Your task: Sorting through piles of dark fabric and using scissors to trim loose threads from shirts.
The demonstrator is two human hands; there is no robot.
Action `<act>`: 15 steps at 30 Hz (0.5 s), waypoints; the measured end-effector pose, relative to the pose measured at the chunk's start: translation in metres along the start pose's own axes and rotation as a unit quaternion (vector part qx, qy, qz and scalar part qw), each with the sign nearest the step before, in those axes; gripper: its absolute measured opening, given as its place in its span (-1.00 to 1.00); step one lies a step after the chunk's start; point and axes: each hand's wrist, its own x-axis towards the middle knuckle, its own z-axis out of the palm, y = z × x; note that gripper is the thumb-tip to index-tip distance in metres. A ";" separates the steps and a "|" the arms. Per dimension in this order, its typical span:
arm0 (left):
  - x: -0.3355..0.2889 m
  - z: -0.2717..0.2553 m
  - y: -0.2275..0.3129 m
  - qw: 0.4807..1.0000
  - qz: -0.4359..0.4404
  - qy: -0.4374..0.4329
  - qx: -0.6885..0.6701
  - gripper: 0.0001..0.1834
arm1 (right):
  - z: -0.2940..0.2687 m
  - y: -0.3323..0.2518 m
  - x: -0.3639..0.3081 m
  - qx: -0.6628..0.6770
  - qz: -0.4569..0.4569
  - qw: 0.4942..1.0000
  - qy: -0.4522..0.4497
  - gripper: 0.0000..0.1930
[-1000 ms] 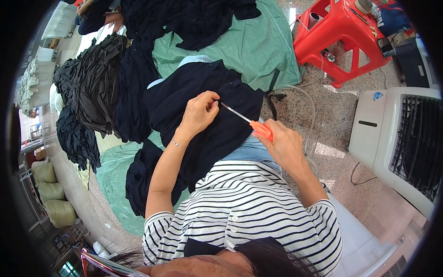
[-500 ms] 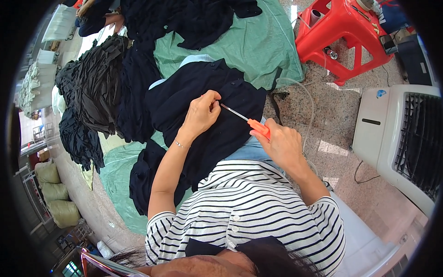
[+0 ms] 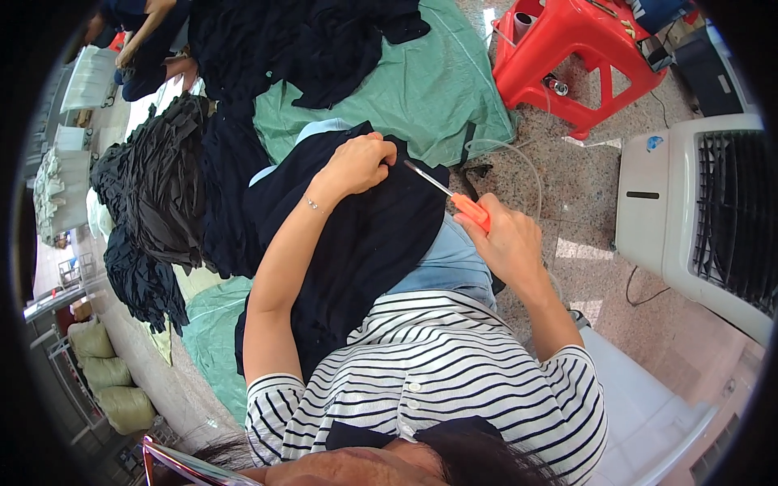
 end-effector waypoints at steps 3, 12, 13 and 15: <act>0.006 0.001 -0.002 1.000 -0.010 -0.016 0.005 -0.85 | 0.000 -0.003 0.002 0.015 0.019 0.999 -0.030 -0.61; 0.008 -0.005 -0.010 0.999 0.008 -0.035 -0.018 -0.83 | 0.004 -0.005 0.008 0.011 0.014 0.998 -0.057 -0.57; 0.008 -0.003 -0.012 0.999 0.008 -0.037 -0.017 -0.83 | 0.005 -0.005 0.008 0.016 -0.005 0.998 -0.052 -0.56; 0.005 -0.014 -0.002 0.992 -0.057 -0.084 -0.071 -0.81 | 0.008 -0.004 0.008 0.024 -0.022 0.998 -0.048 -0.54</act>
